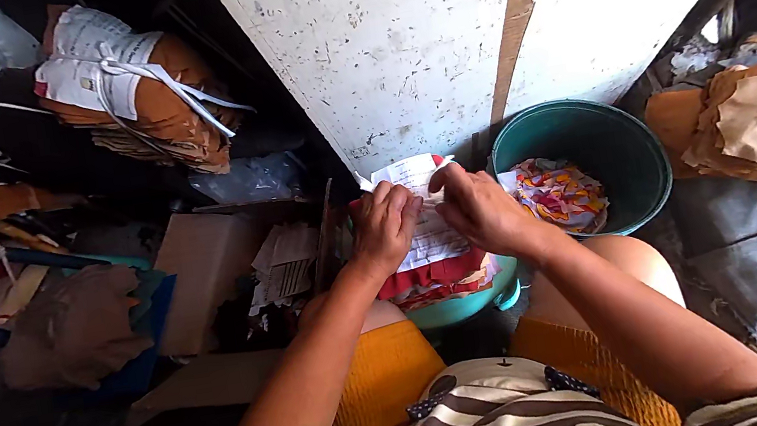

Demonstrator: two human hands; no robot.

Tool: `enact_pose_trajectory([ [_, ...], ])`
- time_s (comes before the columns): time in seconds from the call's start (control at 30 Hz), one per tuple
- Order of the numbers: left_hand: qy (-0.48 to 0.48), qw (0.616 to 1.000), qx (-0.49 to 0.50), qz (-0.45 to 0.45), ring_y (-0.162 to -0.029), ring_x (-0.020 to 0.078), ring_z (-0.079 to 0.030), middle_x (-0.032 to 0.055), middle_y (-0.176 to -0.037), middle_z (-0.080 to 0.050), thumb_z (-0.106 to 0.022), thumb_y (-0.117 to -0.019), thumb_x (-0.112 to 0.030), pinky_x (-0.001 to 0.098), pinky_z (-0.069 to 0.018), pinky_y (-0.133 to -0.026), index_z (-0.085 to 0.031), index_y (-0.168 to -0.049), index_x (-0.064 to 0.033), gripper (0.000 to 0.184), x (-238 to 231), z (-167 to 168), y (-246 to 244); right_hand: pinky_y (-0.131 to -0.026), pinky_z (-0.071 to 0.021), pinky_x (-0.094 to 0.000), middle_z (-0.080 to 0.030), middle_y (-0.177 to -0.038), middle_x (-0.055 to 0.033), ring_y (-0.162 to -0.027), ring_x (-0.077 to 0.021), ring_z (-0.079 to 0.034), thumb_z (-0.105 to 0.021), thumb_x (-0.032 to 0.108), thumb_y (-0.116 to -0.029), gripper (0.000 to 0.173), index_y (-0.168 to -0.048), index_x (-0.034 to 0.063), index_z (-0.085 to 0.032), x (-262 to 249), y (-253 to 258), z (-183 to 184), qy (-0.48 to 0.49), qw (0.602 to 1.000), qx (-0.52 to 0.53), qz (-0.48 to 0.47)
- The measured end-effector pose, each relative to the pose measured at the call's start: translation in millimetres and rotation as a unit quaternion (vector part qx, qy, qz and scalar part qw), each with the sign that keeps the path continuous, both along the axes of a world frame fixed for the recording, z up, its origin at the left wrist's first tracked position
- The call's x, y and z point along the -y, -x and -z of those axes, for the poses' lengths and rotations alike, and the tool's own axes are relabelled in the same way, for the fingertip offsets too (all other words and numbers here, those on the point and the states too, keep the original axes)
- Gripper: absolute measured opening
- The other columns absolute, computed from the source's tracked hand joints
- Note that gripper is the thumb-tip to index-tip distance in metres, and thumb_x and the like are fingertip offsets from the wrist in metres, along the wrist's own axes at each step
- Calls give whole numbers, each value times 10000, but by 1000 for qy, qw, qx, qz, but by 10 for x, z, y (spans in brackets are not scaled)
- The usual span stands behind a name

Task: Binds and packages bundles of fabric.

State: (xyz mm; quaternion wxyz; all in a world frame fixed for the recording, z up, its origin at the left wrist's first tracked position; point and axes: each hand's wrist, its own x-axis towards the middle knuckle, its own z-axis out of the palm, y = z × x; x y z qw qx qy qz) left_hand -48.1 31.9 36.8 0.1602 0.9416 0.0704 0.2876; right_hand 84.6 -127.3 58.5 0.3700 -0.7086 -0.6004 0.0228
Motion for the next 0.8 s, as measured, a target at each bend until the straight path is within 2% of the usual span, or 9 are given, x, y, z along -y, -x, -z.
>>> enact_pose_trajectory([
  [0.03, -6, 1000, -6, 0, -884, 280, -620, 118, -905, -617, -458, -1058, -273, 469, -492, -803, -675, -927, -31, 350, 3, -7, 1, -794, -517, -541, -674, -835, -94, -817, -297, -668, -626, 153, -972, 201, -1139, 45, -657, 62, -85, -8, 16, 1000, 26, -4],
  [0.1, -23, 1000, -18, 3, -889, 283, -620, 113, -903, -619, -458, -1060, -291, 472, -487, -808, -680, -938, -42, 356, 13, -11, -5, -757, -505, -527, -688, -827, -81, -827, -301, -663, -633, 182, -983, 142, -1008, 72, -718, 163, -266, 57, 23, 997, 77, -1],
  [0.17, -37, 999, -22, 10, -871, 288, -617, 113, -881, -612, -458, -1061, -303, 471, -483, -802, -673, -924, -43, 364, -5, -13, -9, -723, -495, -529, -676, -782, -83, -796, -308, -660, -614, 199, -1004, 177, -926, 75, -712, 228, -437, 162, 29, 995, 94, 23],
  [0.2, -36, 999, -23, 13, -852, 286, -613, 110, -863, -607, -469, -1058, -305, 472, -483, -790, -673, -915, -42, 362, -30, -17, 0, -729, -497, -534, -677, -770, -88, -792, -314, -660, -611, 205, -1014, 189, -922, 71, -707, 252, -512, 214, 36, 995, 86, 37],
  [0.3, -24, 999, -35, 19, -819, 269, -603, 93, -819, -594, -497, -1049, -326, 477, -478, -784, -677, -882, -49, 370, -174, -29, 103, -797, -509, -579, -674, -779, -117, -813, -342, -671, -588, 202, -1038, 201, -957, 56, -700, 290, -666, 364, 74, 995, 30, 65],
  [0.43, -45, 998, -39, 27, -777, 239, -583, 66, -771, -582, -506, -1045, -342, 453, -446, -787, -669, -854, -69, 370, -321, -20, 303, -664, -527, -567, -647, -742, -139, -729, -343, -673, -569, 202, -1050, 215, -968, 44, -689, 306, -716, 513, 83, 994, -20, 60],
  [0.57, -37, 999, -10, 32, -776, 224, -604, 73, -776, -619, -546, -1036, -306, 419, -463, -778, -701, -865, -52, 343, -361, -30, 414, -645, -515, -533, -626, -714, -119, -692, -314, -653, -569, 195, -1045, 211, -948, 44, -681, 320, -722, 524, 68, 996, -15, 50],
  [0.7, -42, 999, -16, -16, -808, 268, -628, 114, -791, -622, -522, -1059, -300, 457, -501, -800, -675, -856, -17, 379, -556, -26, 676, -668, -527, -626, -674, -781, -176, -745, -387, -687, -557, 172, -1057, 197, -1010, 29, -685, 528, -922, 647, 106, 987, -30, 121],
  [0.8, -51, 995, -63, -58, -776, 283, -615, 118, -759, -589, -472, -1074, -328, 463, -498, -761, -647, -839, -11, 432, -730, 179, 1060, -706, -495, -696, -680, -837, -249, -808, -479, -680, -525, 165, -1076, 213, -1083, 8, -669, 835, -1140, 876, 168, 963, -67, 201],
])
